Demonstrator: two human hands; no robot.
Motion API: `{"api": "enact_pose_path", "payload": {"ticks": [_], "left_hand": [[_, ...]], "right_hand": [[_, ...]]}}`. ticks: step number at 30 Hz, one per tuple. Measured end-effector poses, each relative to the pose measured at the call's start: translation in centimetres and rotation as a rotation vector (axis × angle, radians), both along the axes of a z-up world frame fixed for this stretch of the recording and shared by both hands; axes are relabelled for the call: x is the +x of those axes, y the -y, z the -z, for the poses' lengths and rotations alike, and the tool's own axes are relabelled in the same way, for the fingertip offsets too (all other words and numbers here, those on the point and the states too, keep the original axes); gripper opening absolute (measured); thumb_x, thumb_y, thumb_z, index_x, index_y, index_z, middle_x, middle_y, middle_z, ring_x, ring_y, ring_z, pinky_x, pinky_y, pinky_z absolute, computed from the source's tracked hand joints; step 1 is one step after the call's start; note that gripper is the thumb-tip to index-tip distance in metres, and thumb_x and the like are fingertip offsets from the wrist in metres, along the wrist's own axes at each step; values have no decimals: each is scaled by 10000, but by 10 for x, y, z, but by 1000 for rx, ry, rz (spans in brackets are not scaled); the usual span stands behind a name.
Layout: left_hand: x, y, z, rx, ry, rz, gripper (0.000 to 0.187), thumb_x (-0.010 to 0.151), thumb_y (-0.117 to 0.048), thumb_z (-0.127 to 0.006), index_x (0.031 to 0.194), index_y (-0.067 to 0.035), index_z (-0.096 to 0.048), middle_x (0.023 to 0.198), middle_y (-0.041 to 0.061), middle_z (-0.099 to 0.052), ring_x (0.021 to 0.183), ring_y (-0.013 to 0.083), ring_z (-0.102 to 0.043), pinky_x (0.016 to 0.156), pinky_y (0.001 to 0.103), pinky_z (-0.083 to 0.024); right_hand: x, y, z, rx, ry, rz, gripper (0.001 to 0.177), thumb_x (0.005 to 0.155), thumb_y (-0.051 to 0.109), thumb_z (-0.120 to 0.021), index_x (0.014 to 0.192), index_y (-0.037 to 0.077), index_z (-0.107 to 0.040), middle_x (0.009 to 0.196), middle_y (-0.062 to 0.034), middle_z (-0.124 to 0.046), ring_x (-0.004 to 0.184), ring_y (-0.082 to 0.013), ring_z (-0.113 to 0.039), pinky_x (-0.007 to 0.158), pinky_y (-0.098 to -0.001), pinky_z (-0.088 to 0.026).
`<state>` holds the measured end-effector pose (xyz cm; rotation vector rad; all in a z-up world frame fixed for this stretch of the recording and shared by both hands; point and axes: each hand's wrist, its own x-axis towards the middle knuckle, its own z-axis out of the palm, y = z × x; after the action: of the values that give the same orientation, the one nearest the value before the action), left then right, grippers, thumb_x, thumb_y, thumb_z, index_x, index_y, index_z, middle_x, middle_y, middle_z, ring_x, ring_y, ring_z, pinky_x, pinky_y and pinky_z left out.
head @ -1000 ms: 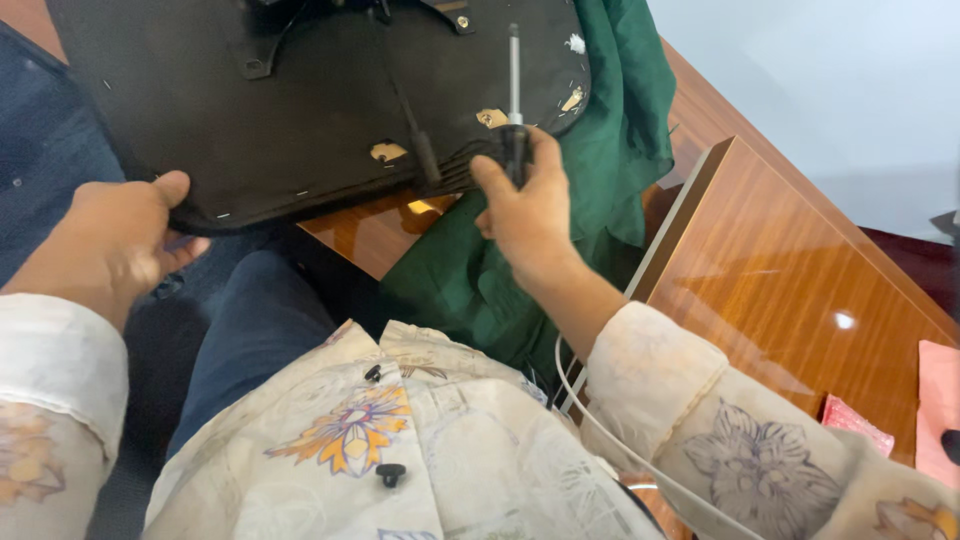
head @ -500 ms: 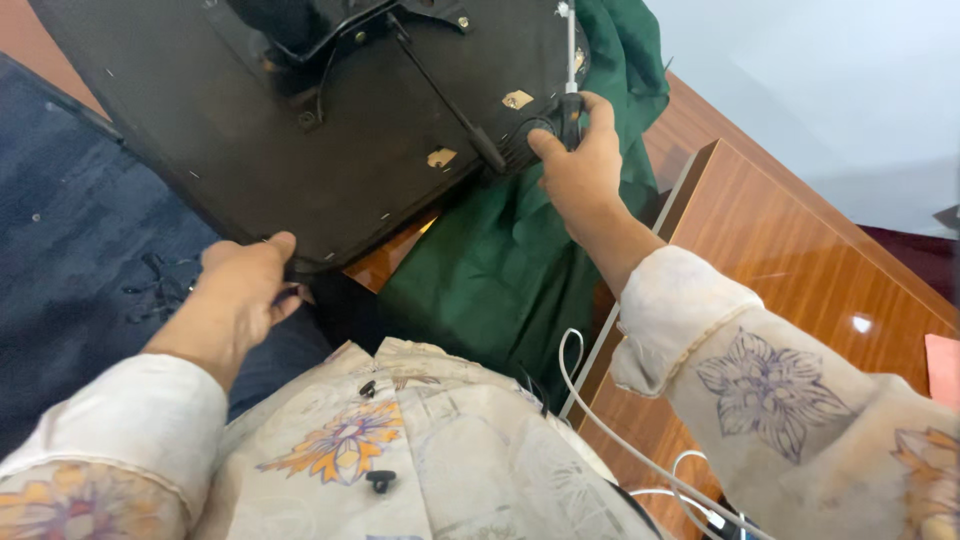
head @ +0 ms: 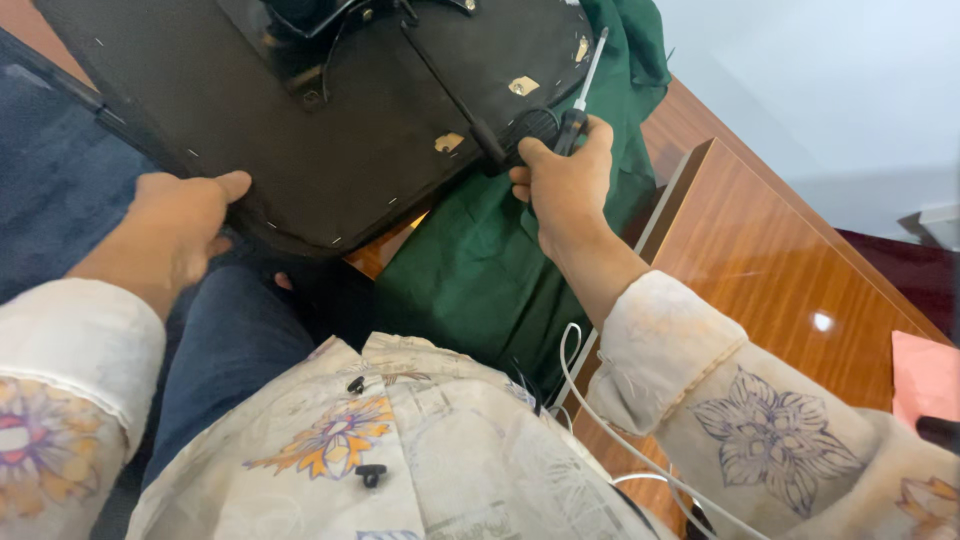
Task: The person uses a screwdriver to remove screws from the underside of an overturned chair. They loosen and remove several screws from the base and central column, placing them on the chair seat. The chair remains upside down throughout the clip.
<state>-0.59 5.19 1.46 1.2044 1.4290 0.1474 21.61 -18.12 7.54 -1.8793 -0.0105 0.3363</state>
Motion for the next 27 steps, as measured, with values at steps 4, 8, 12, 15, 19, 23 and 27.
{"api": "enact_pose_path", "payload": {"ticks": [4, 8, 12, 15, 19, 23, 27], "left_hand": [[-7, -5, 1, -71, 55, 12, 628, 979, -224, -669, 1456, 85, -404, 1488, 245, -498, 1321, 373, -574, 1004, 416, -555], [-6, -3, 4, -121, 125, -42, 627, 977, -207, -684, 1465, 42, -380, 1466, 227, -467, 1303, 374, -517, 941, 475, -573], [1, -2, 6, -117, 9, -68, 563, 953, -239, -706, 1418, -21, -475, 1376, 188, -573, 1201, 330, -597, 877, 455, -572], [3, 11, 8, -136, -11, -45, 521, 934, -252, -720, 1377, -52, -532, 1341, 142, -608, 1147, 292, -600, 861, 443, -561], [14, 55, 15, -211, 26, -44, 532, 907, -242, -734, 1363, -64, -526, 1331, 117, -597, 1132, 274, -598, 866, 444, -569], [13, 78, 16, -341, 92, -10, 565, 905, -282, -709, 1390, -54, -533, 1397, 136, -601, 1221, 314, -596, 925, 484, -545], [7, 72, 17, -361, 129, -2, 647, 890, -308, -729, 1442, -73, -486, 1484, 153, -546, 1321, 352, -551, 994, 539, -509]], "right_hand": [[0, -7, 4, -42, 105, -7, 690, 784, 7, -775, 1366, 109, -418, 1005, -87, -662, 634, -119, -665, 547, -278, -567], [9, -8, 6, -173, 178, -57, 740, 762, 9, -816, 1364, 119, -401, 952, -89, -690, 646, -135, -676, 555, -297, -570], [25, -3, 11, -266, 221, -109, 733, 771, 41, -834, 1359, 125, -404, 946, -72, -725, 661, -144, -711, 568, -306, -596], [43, 2, 17, -285, 274, -119, 726, 766, 49, -841, 1355, 125, -423, 993, -103, -729, 711, -175, -725, 616, -325, -604], [72, 14, 18, -358, 426, -109, 719, 755, 72, -881, 1338, 117, -461, 1077, -106, -716, 826, -197, -734, 697, -344, -605], [80, 17, 13, -380, 411, -105, 698, 778, 72, -866, 1344, 116, -459, 1110, -107, -704, 856, -200, -739, 713, -343, -619], [59, 10, 12, -292, 222, -76, 713, 794, 36, -779, 1404, 140, -424, 1088, -122, -716, 814, -258, -741, 690, -372, -603]]}}
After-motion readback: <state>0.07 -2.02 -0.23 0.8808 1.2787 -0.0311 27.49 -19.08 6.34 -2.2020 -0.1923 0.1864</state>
